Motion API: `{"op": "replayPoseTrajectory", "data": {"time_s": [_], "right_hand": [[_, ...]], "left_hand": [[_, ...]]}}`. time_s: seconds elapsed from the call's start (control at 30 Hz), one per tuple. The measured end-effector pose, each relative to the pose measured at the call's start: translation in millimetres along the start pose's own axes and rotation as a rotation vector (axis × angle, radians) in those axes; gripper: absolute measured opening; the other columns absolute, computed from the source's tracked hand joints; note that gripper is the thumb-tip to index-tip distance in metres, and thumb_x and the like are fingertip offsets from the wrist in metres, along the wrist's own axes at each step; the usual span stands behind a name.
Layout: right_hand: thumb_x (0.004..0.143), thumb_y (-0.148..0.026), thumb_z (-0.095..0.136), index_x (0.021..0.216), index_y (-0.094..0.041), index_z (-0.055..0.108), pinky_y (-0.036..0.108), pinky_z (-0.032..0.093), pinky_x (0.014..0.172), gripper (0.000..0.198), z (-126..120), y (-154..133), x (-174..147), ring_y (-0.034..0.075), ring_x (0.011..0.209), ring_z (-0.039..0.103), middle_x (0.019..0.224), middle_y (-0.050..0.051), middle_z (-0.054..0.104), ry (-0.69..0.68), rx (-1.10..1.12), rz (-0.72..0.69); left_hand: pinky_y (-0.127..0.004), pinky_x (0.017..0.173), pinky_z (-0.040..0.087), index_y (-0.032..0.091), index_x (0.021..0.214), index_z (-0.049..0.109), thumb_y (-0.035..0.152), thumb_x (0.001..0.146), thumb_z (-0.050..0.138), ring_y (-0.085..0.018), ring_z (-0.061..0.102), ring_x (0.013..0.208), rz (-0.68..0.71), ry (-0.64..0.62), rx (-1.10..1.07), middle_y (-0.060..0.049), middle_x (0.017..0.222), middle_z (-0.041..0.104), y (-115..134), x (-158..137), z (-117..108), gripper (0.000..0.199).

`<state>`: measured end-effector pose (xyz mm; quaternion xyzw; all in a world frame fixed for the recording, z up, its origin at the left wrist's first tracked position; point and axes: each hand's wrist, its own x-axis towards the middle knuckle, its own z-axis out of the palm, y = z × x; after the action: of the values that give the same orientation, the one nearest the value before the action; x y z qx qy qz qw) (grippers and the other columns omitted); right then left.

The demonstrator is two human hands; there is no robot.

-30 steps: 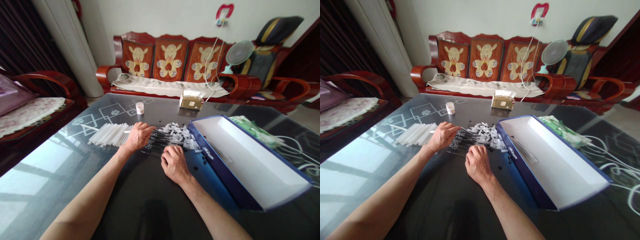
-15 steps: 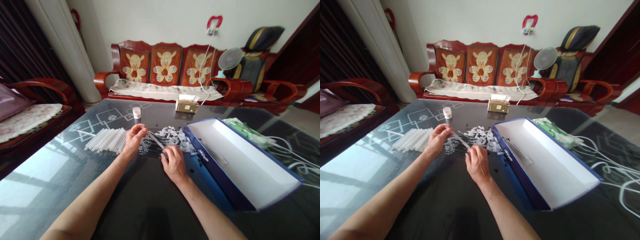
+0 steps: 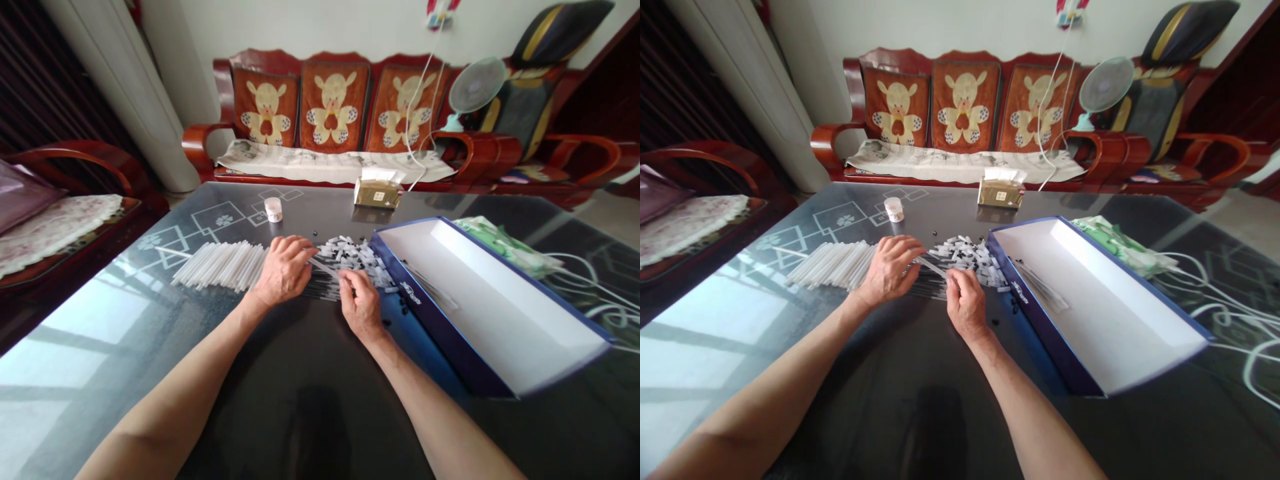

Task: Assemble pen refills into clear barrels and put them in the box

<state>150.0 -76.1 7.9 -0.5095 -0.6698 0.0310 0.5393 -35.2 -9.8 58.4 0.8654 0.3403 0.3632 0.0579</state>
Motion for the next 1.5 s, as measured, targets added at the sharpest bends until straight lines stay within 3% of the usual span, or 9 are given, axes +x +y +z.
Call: {"op": "replayPoseTrajectory", "data": {"time_s": [0.07, 0.17, 0.37, 0.67, 0.93, 1.1, 1.27, 1.4, 1.5], "right_hand": [[0.092, -0.028, 0.049, 0.098, -0.019, 0.064, 0.036, 0.051, 0.083, 0.019, 0.0, -1.2, -0.1, 0.020, 0.091, 0.063, 0.095, 0.009, 0.067, -0.014, 0.085, 0.039], [0.085, -0.037, 0.060, 0.100, -0.020, 0.063, 0.034, 0.052, 0.078, 0.022, 4.3, 0.8, -1.4, 0.019, 0.084, 0.064, 0.094, 0.006, 0.068, 0.023, 0.320, 0.283], [0.069, -0.045, 0.075, 0.088, -0.021, 0.066, 0.030, 0.052, 0.066, 0.031, 15.2, 1.8, -0.4, 0.015, 0.072, 0.063, 0.083, -0.001, 0.069, 0.103, 0.905, 0.817], [0.069, -0.045, 0.076, 0.080, -0.021, 0.063, 0.033, 0.054, 0.072, 0.030, 10.5, -18.8, 7.2, 0.019, 0.078, 0.068, 0.078, 0.001, 0.072, 0.155, 1.022, 0.855], [0.072, -0.046, 0.073, 0.072, -0.019, 0.060, 0.039, 0.058, 0.067, 0.030, 18.9, -14.7, 3.6, 0.023, 0.071, 0.071, 0.067, 0.002, 0.070, 0.191, 1.071, 0.920], [0.080, -0.050, 0.063, 0.072, -0.021, 0.058, 0.040, 0.059, 0.070, 0.031, 3.3, 14.7, 17.5, 0.020, 0.071, 0.070, 0.066, 0.002, 0.067, 0.131, 1.020, 0.814], [0.083, -0.050, 0.060, 0.085, -0.022, 0.054, 0.039, 0.057, 0.077, 0.029, -11.1, 23.2, 22.7, 0.019, 0.077, 0.070, 0.072, 0.000, 0.067, 0.348, 0.873, 0.712], [0.088, -0.046, 0.054, 0.096, -0.021, 0.057, 0.037, 0.054, 0.076, 0.026, -1.0, 11.9, 3.0, 0.020, 0.077, 0.068, 0.081, 0.004, 0.070, 0.189, 0.383, 0.384], [0.089, -0.040, 0.052, 0.096, -0.021, 0.059, 0.036, 0.052, 0.078, 0.022, 4.6, 10.3, -5.2, 0.021, 0.081, 0.068, 0.086, 0.007, 0.072, 0.057, 0.120, 0.177]], "left_hand": [[-0.045, 0.095, 0.040, 0.018, 0.112, 0.062, 0.031, 0.092, 0.046, -0.025, 0.058, 0.104, 0.149, -0.168, 0.194, -0.010, 0.109, 0.066, 12.7, -0.7, -0.5, 0.029], [-0.032, 0.076, 0.046, 0.015, 0.099, 0.064, 0.032, 0.098, 0.035, -0.020, 0.061, 0.081, 0.100, -0.339, 0.295, -0.008, 0.085, 0.065, 32.8, -3.8, 9.3, 0.034], [-0.023, 0.058, 0.043, 0.016, 0.092, 0.063, 0.036, 0.099, 0.037, -0.016, 0.063, 0.071, -0.139, -0.318, 0.253, -0.006, 0.084, 0.064, 50.7, -12.7, 29.1, 0.034], [-0.021, 0.060, 0.043, 0.016, 0.073, 0.062, 0.036, 0.095, 0.042, -0.012, 0.062, 0.065, -0.281, -0.216, -0.054, -0.005, 0.075, 0.066, 64.2, -15.9, 40.2, 0.036], [-0.022, 0.042, 0.035, 0.016, 0.061, 0.054, 0.062, 0.084, 0.047, -0.007, 0.044, 0.039, -0.624, -0.213, -0.984, 0.002, 0.050, 0.050, 57.1, -15.9, 60.4, 0.052], [-0.022, 0.033, 0.030, 0.016, 0.065, 0.053, 0.070, 0.070, 0.059, -0.007, 0.039, 0.032, -0.857, -0.388, -1.314, 0.004, 0.048, 0.048, 68.5, -18.7, 59.9, 0.055], [-0.021, 0.040, 0.034, 0.015, 0.075, 0.061, 0.065, 0.084, 0.046, -0.007, 0.044, 0.039, -0.594, -0.417, -1.009, 0.003, 0.057, 0.052, 64.5, -15.4, 46.6, 0.053], [-0.021, 0.059, 0.038, 0.016, 0.078, 0.066, 0.045, 0.092, 0.046, -0.011, 0.054, 0.062, -0.358, -0.130, -0.232, -0.001, 0.066, 0.061, 26.4, -0.8, 10.7, 0.037], [-0.024, 0.064, 0.039, 0.019, 0.090, 0.069, 0.038, 0.090, 0.051, -0.015, 0.060, 0.071, -0.463, 0.032, 0.236, -0.005, 0.079, 0.068, -16.1, 5.2, -24.7, 0.026]]}}
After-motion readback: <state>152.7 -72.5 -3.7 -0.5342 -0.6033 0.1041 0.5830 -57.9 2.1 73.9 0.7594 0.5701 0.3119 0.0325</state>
